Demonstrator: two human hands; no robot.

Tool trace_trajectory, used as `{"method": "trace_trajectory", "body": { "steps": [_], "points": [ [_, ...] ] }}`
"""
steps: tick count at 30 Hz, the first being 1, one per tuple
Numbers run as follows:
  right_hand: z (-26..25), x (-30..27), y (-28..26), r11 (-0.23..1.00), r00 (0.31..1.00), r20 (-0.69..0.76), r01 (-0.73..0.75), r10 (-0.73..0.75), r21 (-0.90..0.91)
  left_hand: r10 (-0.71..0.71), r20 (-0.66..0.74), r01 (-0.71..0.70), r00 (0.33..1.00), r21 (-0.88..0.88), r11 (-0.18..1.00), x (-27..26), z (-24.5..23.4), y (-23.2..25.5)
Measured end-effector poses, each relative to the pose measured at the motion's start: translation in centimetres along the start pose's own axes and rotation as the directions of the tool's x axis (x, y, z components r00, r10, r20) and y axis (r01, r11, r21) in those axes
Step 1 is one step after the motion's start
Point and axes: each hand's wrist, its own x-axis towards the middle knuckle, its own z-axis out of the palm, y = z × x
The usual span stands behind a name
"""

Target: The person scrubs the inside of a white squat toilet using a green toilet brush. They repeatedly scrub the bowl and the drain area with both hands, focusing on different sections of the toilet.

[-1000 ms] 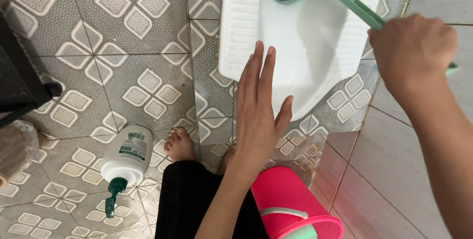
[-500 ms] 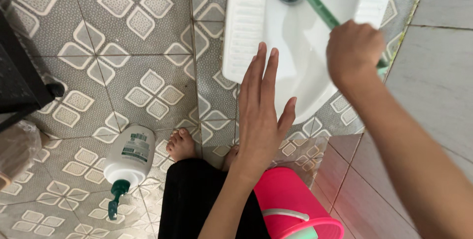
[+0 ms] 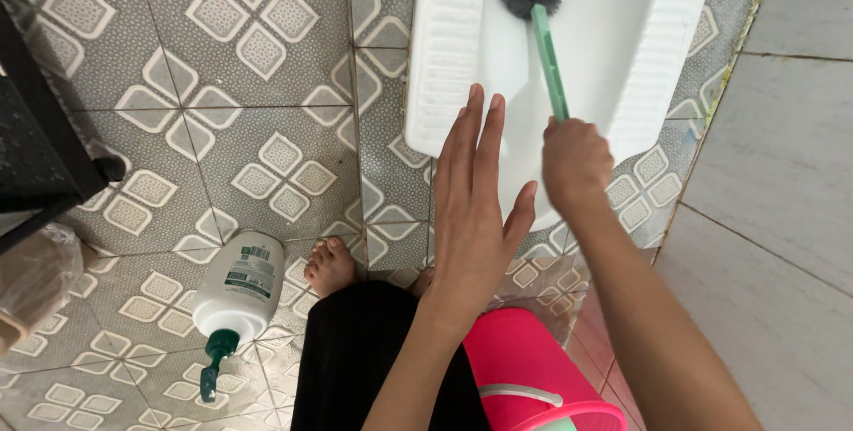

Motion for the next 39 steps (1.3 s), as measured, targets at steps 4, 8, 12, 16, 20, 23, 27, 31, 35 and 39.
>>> {"method": "trace_trajectory", "body": {
  "steps": [4,8,12,16,20,23,27,31,35,39],
  "points": [
    [-2.1,1.1,3.4,0.994,0.991,0.112,-0.086,0.077,0.071,0.016,0.002,-0.016,1.0,-0.005,1.0,-0.6,-0.1,0.0],
    [-3.4,1.9,6.2,0.982,0.972,-0.183,0.123,-0.148,-0.142,0.022,-0.006,-0.022,1.0,0.012,1.0,-0.7,0.2,0.3],
    [-5.4,2.2,7.8,0.958,0.949,-0.256,0.114,-0.184,-0.263,0.014,0.002,-0.014,1.0,0.0,1.0,-1.2,0.4,0.4],
    [-10.3,0.9,8.3,0.874,0.961,-0.204,0.069,-0.187,-0.481,0.026,-0.004,-0.026,1.0,-0.002,1.0,-1.1,0.4,0.4],
    [-12.7,0.3,7.6,0.732,0.94,-0.224,0.039,-0.258,-0.68,0.028,-0.01,-0.028,1.0,0.005,1.0,-1.2,0.4,0.3],
    [-11.6,1.0,6.2,0.642,0.913,-0.222,0.055,-0.342,-0.765,0.028,-0.011,-0.027,1.0,0.007,1.0,-1.2,0.2,0.2],
    [-9.6,2.3,3.6,0.539,0.886,-0.187,0.081,-0.424,-0.838,0.029,-0.017,-0.028,0.999,0.022,0.999,-1.0,0.2,0.0],
    [-8.0,3.4,2.3,0.575,0.891,-0.169,0.118,-0.421,-0.81,0.023,-0.036,-0.023,0.999,0.018,1.0,-0.6,0.0,-0.3],
    [-6.3,3.7,2.3,0.725,0.951,-0.1,0.153,-0.292,-0.671,-0.008,-0.028,0.008,1.0,-0.006,1.0,-0.4,-0.4,-0.4],
    [-5.2,3.4,2.0,0.867,0.972,-0.031,0.191,-0.231,-0.459,-0.008,-0.038,0.009,0.999,0.02,1.0,0.1,-0.5,-0.6]
  ]
}}
